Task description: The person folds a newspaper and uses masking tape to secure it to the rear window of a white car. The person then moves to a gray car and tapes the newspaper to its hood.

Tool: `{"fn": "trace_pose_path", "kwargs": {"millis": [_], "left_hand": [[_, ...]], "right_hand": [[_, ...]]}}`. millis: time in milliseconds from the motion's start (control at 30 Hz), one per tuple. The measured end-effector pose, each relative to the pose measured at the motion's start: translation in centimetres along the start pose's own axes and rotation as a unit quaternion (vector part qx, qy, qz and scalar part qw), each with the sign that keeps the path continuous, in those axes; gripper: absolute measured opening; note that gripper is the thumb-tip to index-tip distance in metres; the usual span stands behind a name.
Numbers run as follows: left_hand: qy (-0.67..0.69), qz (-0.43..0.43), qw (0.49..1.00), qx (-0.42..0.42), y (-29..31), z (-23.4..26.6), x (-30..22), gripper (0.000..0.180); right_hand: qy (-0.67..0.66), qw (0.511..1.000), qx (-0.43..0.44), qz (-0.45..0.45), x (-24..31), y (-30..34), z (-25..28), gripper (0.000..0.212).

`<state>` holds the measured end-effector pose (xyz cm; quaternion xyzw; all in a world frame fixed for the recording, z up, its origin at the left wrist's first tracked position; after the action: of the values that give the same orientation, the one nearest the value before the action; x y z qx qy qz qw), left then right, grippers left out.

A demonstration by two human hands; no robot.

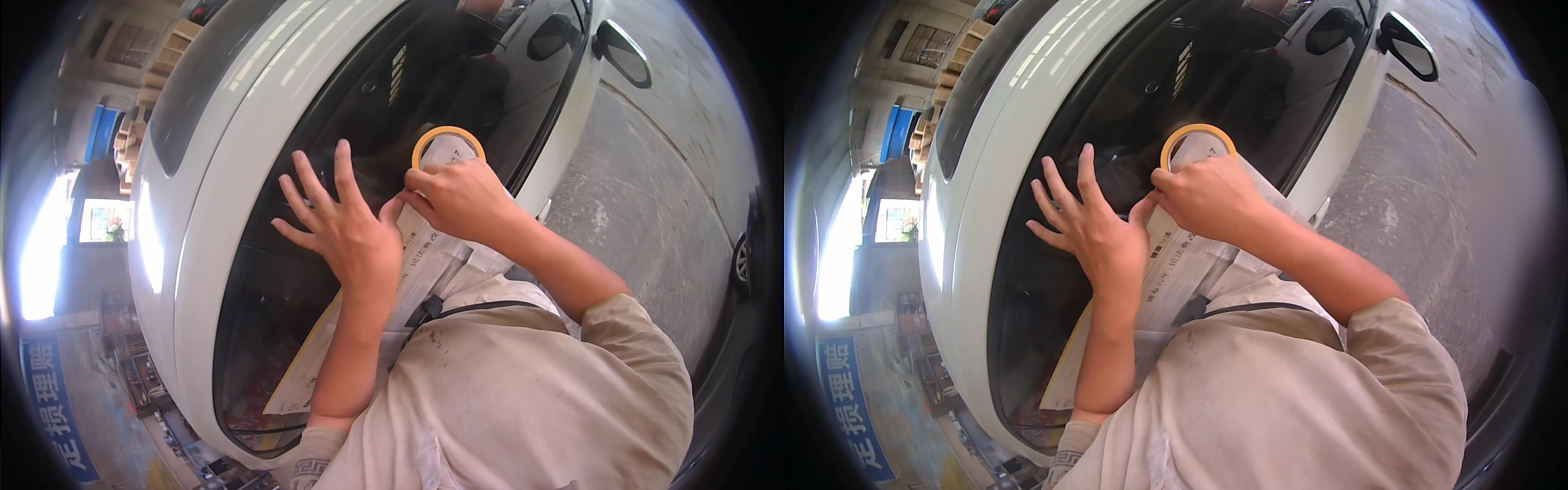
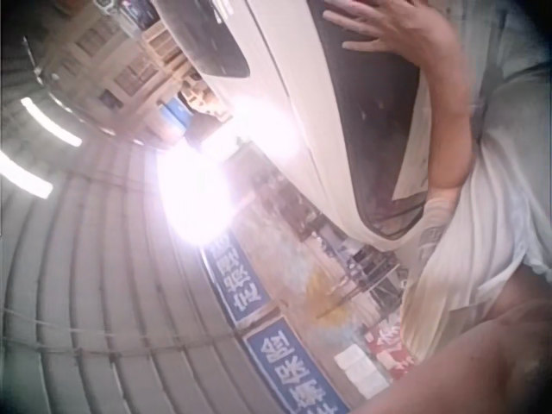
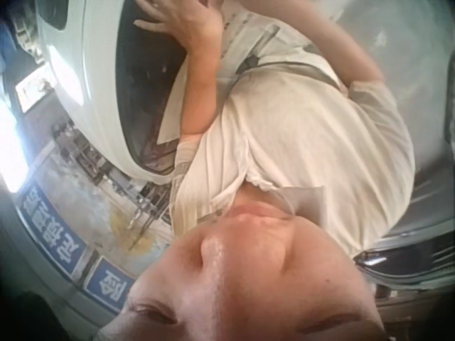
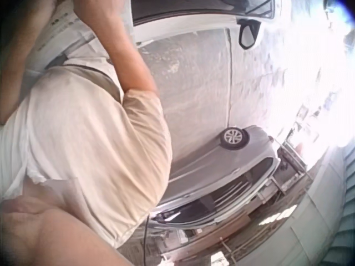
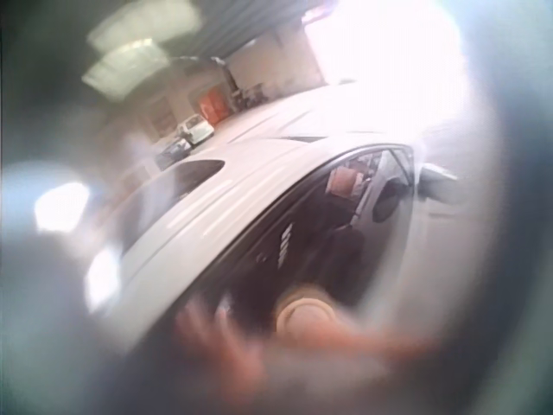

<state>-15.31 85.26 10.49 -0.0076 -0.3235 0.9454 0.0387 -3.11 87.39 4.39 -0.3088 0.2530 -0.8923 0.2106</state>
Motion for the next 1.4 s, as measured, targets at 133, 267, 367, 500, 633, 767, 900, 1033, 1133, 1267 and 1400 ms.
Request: {"fn": "trace_pose_path", "kwargs": {"millis": [133,267,367,500,633,767,900,1033,1133,1267,1400], "left_hand": [[0.017,-0.005,1.0,0.015,0.5,-0.8,-0.2,0.098],[0.018,-0.004,1.0,0.021,0.3,-0.7,-0.6,0.097],[0.011,-0.003,1.0,0.023,0.3,-0.6,-0.7,0.097],[-0.004,-0.002,1.0,0.029,0.3,-0.8,-0.8,0.097],[-0.003,-0.014,1.0,0.023,-0.1,-1.3,-1.7,0.099],[0.004,-0.031,0.999,0.017,-1.0,-2.4,-3.1,0.099],[0.037,-0.044,0.998,0.003,-2.2,-3.1,-4.9,0.096],[0.065,-0.06,0.996,-0.018,-3.0,-3.8,-6.2,0.094],[0.078,-0.071,0.994,-0.028,-3.9,-4.3,-7.2,0.093],[0.086,-0.073,0.993,-0.042,-4.5,-5.0,-8.0,0.089],[0.09,-0.076,0.991,-0.068,-4.5,-5.5,-8.2,0.088]], "right_hand": [[0.053,0.989,0.123,0.059,-0.7,0.2,1.6,0.037],[0.032,0.985,0.073,0.153,-3.4,0.1,4.1,0.049],[0.043,0.987,0.032,0.152,-5.9,-1.1,5.8,0.04],[0.116,0.99,0.006,0.083,-9.0,-1.8,6.2,0.04],[0.145,0.989,0.011,-0.019,-9.1,-2.1,5.0,0.032],[0.126,0.991,-0.014,-0.051,-8.2,-2.4,4.9,0.022],[0.12,0.991,-0.018,-0.061,-8.4,-2.2,4.5,0.021],[0.116,0.99,-0.028,-0.079,-8.6,-2.1,4.0,0.021],[0.11,0.989,-0.039,-0.086,-8.7,-2.1,4.1,0.022],[0.103,0.99,-0.041,-0.087,-8.6,-2.1,4.1,0.024],[0.102,0.99,-0.039,-0.088,-8.8,-2.1,3.8,0.025]]}}
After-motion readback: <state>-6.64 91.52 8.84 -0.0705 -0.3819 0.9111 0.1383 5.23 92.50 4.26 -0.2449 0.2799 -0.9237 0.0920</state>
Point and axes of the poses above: each hand's wrist, its own y-axis away from the middle knuckle, its own z-axis out of the back of the hand, x = y × z, the point moved 9 cm from there along -y, towards the middle knuckle, and after that the axes turned 9 degrees about -x, right-handed, at the moved point
